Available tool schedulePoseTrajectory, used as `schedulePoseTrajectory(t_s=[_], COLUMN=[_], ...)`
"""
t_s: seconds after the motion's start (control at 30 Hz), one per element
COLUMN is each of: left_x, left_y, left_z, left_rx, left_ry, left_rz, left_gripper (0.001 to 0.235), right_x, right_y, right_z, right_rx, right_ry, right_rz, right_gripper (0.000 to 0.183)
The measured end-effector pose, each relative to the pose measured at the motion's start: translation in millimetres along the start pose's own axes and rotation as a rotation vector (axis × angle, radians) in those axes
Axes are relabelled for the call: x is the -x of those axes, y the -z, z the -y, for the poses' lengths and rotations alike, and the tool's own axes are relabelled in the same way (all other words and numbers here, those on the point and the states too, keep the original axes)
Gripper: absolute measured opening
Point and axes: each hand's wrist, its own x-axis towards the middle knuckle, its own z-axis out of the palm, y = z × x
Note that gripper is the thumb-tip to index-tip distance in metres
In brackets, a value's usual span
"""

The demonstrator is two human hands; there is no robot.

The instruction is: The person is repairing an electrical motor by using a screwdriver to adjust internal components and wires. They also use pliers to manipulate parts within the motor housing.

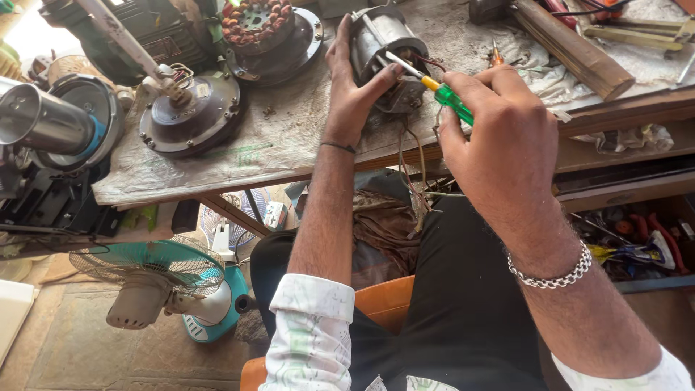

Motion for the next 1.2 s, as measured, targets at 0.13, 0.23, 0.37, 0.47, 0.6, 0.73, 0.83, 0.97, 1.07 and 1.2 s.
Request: schedulePoseTrajectory(t_s=[0.13, 0.23, 0.37, 0.47, 0.6, 0.73, 0.83, 0.97, 1.07, 1.2], left_x=[1.5, 1.4, 0.2, 1.0, 0.6, 1.5, 0.6, -14.9, -32.4, -46.5], left_y=[0.1, -1.2, -1.1, -1.5, -1.5, 0.5, -1.9, -15.0, -28.9, -33.7], left_z=[-1.0, -1.6, -4.4, -5.7, -4.1, -0.5, -2.4, -15.0, -21.8, -24.5], left_rx=[-0.06, 0.009, 0.042, 0.052, -0.01, -0.018, -0.057, -0.125, -0.154, -0.088], left_ry=[-0.019, -0.004, 0.005, 0.017, -0.01, 0.013, -0.005, 0.199, 0.349, 0.461], left_rz=[-0.002, 0.007, 0.007, 0.008, -0.009, -0.006, -0.054, -0.169, -0.338, -0.31], left_gripper=[0.118, 0.119, 0.121, 0.121, 0.118, 0.118, 0.111, 0.101, 0.086, 0.07], right_x=[1.9, 4.7, 6.6, 7.8, 8.2, 7.3, 4.1, -6.5, -9.8, -13.4], right_y=[-0.3, -2.3, -4.4, -4.7, -6.5, -9.2, -8.9, -5.8, -4.2, -5.4], right_z=[2.5, 3.6, 5.5, 7.6, 11.7, 17.0, 21.3, 23.4, 16.3, 5.8], right_rx=[0.014, 0.021, 0.075, 0.111, 0.135, 0.024, -0.062, -0.077, -0.069, -0.102], right_ry=[-0.003, -0.011, 0.016, 0.03, 0.037, -0.029, -0.078, -0.173, -0.176, -0.14], right_rz=[0.001, 0.005, -0.007, -0.014, -0.029, 0.029, 0.043, 0.119, 0.137, 0.145], right_gripper=[0.027, 0.027, 0.028, 0.03, 0.027, 0.028, 0.027, 0.025, 0.025, 0.026])
